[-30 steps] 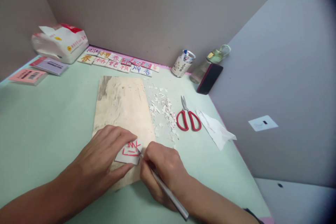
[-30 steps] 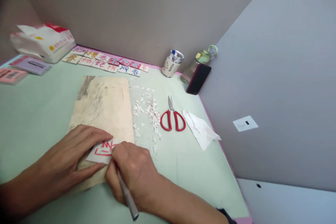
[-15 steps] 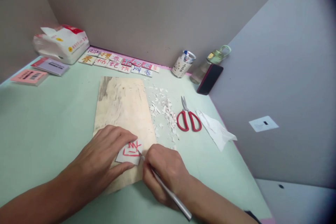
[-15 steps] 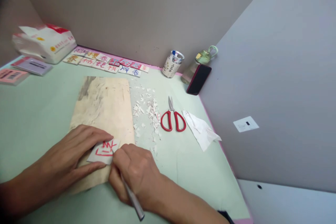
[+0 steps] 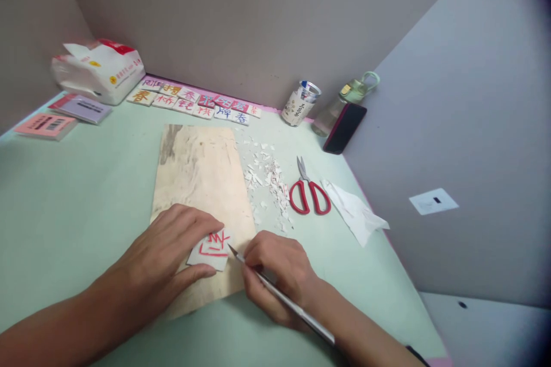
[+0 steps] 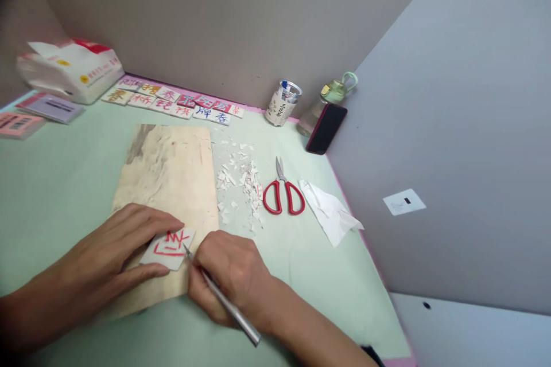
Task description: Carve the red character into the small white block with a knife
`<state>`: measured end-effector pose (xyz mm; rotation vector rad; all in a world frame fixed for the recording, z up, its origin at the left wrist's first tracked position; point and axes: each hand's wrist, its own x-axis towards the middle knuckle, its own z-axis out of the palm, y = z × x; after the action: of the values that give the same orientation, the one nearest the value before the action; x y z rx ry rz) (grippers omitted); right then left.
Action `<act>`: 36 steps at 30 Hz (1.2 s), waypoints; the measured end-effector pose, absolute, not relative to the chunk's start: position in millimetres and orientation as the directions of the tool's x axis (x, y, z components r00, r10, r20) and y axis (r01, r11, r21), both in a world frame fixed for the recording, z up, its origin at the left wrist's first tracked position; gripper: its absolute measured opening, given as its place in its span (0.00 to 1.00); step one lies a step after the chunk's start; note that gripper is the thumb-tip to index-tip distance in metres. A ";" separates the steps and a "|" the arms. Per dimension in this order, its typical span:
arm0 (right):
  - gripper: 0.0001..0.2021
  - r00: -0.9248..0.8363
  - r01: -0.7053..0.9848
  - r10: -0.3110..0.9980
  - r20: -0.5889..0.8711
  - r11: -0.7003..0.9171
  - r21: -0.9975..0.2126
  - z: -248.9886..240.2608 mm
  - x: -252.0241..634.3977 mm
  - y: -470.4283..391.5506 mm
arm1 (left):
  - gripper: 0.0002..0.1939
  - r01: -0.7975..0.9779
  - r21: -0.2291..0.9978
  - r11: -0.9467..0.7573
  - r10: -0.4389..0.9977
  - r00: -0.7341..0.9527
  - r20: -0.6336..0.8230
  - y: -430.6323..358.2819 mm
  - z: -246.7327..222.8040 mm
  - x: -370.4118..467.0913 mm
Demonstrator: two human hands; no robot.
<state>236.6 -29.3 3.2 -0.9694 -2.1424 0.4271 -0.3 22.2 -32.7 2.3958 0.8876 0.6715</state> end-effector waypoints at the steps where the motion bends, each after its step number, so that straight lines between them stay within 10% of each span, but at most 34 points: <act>1: 0.08 -0.459 0.511 0.745 0.484 0.667 -0.543 1.9 235.3 -29.1 | 0.16 0.449 0.597 -0.665 0.693 0.669 0.269 22.3 -32.8 -0.4; 18: 0.09 -0.489 0.564 0.737 0.466 0.675 -0.476 -4.4 233.0 -27.7 | 0.16 0.439 0.615 -0.655 0.695 0.669 0.262 21.6 -34.2 -0.4; 26: 0.16 -0.652 0.670 0.593 0.472 0.742 -0.006 -4.8 222.6 -35.1 | 0.16 0.431 0.594 -0.679 0.683 0.669 0.294 22.1 -34.4 -0.8; 36: 0.13 -0.505 0.646 0.687 0.522 0.702 -0.298 -4.0 229.3 -33.1 | 0.17 0.429 0.601 -0.674 0.680 0.677 0.280 22.0 -35.5 -1.6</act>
<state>229.3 -33.1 -4.0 -1.0127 -2.2839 0.0844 -1.6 22.0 -35.5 2.3941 0.8565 0.6777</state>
